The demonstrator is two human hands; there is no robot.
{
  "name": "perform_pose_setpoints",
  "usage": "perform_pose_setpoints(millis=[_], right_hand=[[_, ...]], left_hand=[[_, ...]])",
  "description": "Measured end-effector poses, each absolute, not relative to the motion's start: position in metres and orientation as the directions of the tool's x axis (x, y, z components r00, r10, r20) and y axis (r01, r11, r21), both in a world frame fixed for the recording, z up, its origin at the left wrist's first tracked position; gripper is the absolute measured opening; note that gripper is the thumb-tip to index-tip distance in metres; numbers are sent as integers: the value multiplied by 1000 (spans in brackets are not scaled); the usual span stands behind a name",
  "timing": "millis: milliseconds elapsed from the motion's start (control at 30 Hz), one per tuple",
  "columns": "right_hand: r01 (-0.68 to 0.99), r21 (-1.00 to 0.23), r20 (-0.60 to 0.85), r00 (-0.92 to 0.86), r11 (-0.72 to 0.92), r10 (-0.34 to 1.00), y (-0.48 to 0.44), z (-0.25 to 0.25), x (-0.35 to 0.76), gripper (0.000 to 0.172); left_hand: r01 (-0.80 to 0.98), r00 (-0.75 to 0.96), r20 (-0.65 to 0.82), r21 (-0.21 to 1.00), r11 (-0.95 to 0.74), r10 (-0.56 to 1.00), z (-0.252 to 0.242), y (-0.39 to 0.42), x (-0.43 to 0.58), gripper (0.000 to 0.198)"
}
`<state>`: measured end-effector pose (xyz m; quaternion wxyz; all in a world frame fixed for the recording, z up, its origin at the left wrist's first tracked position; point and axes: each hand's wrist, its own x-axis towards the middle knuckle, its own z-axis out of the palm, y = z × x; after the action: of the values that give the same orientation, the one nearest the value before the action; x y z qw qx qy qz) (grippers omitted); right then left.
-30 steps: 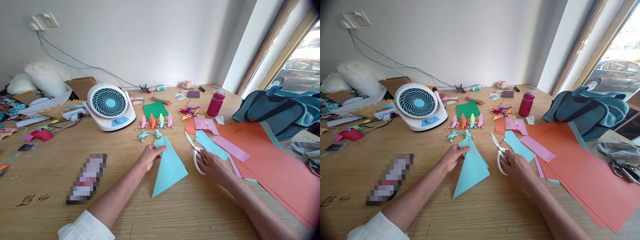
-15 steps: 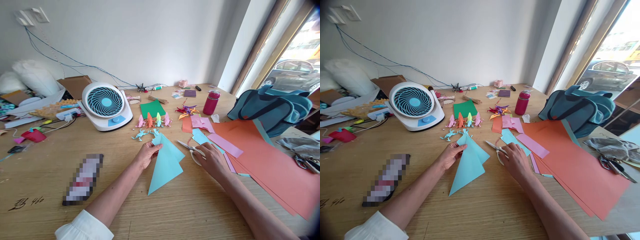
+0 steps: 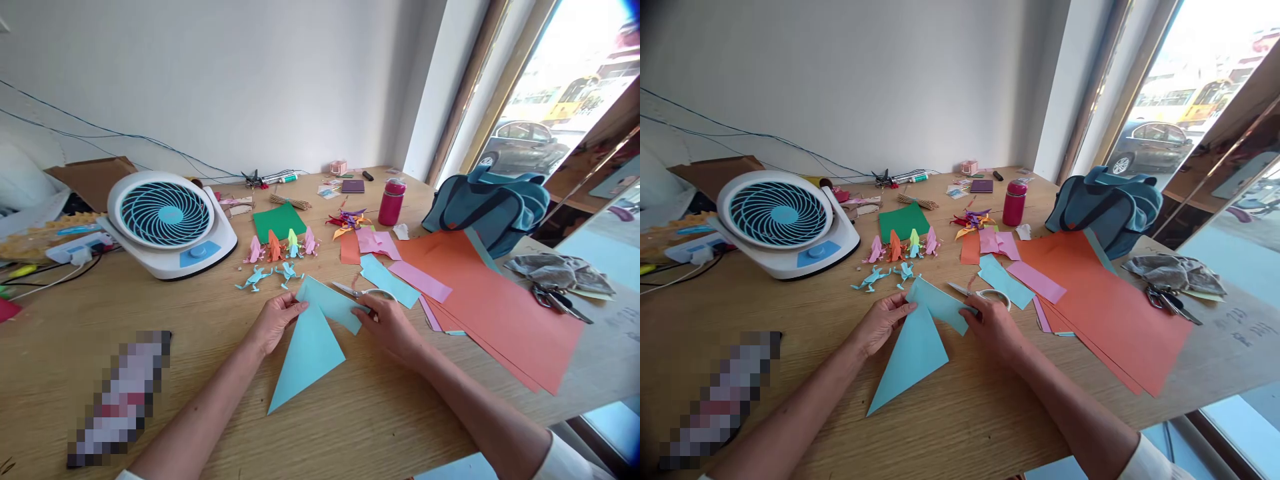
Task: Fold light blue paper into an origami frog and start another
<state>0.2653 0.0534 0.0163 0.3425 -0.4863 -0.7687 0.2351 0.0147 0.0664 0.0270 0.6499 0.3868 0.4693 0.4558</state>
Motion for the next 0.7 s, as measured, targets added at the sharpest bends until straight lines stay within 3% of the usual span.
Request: perform_pose_setpoints(millis=[233, 467, 533, 600, 700], right_hand=[[734, -650, 331, 42, 195, 943, 84, 16, 313, 36], [854, -520, 438, 245, 21, 865, 109, 11, 367, 38], [867, -493, 536, 244, 65, 808, 108, 11, 364, 37], [811, -547, 563, 172, 208, 808, 101, 12, 346, 34], [640, -676, 441, -44, 364, 896, 78, 16, 299, 35]], left_hand=[[-292, 85, -284, 910, 296, 955, 19, 73, 7, 37], [-398, -12, -256, 888, 230, 967, 12, 82, -1, 37], [-437, -39, -255, 874, 213, 966, 11, 84, -3, 36], [-478, -65, -256, 856, 196, 964, 11, 85, -4, 35], [-529, -90, -255, 831, 171, 963, 12, 86, -4, 33]])
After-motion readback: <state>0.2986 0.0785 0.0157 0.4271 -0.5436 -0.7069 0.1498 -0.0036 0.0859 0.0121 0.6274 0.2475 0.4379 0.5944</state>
